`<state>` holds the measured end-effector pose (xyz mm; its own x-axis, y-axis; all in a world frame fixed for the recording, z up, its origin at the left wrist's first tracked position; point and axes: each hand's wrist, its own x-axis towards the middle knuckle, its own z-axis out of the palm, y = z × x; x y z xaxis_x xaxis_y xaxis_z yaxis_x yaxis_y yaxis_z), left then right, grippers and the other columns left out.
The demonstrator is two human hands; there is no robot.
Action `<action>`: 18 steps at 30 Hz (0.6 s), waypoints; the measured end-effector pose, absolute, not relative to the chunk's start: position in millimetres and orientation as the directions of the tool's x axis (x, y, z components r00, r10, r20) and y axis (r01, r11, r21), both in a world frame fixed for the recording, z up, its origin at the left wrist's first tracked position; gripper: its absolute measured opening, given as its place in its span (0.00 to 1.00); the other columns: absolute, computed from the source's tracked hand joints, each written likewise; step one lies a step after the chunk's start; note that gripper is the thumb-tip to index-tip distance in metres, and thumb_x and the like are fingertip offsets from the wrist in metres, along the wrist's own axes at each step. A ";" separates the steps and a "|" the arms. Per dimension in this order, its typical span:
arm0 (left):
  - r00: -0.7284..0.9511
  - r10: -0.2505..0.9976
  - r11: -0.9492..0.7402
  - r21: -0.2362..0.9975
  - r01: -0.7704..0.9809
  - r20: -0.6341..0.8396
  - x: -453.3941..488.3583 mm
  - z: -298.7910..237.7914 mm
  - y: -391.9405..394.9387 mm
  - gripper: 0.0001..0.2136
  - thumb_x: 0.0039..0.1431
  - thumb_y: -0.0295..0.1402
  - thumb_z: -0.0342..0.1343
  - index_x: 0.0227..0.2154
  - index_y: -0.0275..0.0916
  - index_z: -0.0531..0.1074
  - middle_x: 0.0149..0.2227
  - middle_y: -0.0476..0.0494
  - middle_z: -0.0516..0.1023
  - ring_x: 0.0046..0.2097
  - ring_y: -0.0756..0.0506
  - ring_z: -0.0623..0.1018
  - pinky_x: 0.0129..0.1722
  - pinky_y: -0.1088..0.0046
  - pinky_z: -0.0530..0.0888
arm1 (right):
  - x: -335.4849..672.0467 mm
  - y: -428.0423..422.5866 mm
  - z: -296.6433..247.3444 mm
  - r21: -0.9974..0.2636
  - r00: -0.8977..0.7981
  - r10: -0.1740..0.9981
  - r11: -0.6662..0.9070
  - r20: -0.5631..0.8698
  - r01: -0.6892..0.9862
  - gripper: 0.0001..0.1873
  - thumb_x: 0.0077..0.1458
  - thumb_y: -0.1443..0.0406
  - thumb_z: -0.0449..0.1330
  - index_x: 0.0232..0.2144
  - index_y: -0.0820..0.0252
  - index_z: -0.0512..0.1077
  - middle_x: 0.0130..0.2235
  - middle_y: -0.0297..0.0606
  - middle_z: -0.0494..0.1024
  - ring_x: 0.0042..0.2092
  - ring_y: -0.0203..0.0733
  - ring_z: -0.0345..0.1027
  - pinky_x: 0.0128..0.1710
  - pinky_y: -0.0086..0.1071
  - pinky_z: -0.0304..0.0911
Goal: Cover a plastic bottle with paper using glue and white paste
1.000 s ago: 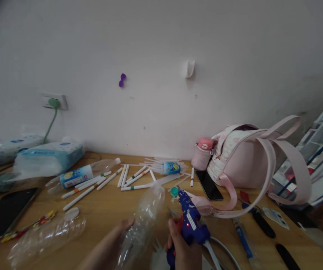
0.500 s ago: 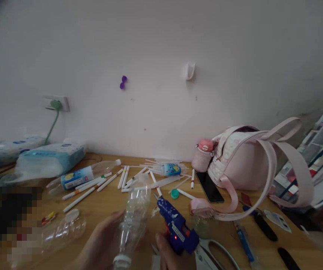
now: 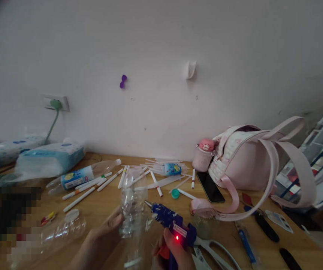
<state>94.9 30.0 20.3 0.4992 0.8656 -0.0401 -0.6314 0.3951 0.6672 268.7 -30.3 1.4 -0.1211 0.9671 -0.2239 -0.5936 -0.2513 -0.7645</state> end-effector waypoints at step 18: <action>0.462 0.886 0.340 0.741 -0.579 -0.046 94.0 17.9 23.3 0.18 0.46 0.33 0.61 0.43 0.42 0.71 0.48 0.43 0.76 0.58 0.35 0.65 0.56 0.62 0.58 | 259.1 -32.7 14.4 -0.484 -0.309 0.896 -0.434 -0.319 -0.760 0.23 0.36 0.52 0.69 0.14 0.64 0.66 0.12 0.30 0.65 0.13 0.23 0.52 0.14 0.17 0.46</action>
<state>94.0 23.3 17.9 0.4616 0.8859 -0.0462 -0.5789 0.3403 0.7410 259.1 -32.7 14.4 -0.3087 0.8962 -0.3187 -0.7597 -0.4339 -0.4843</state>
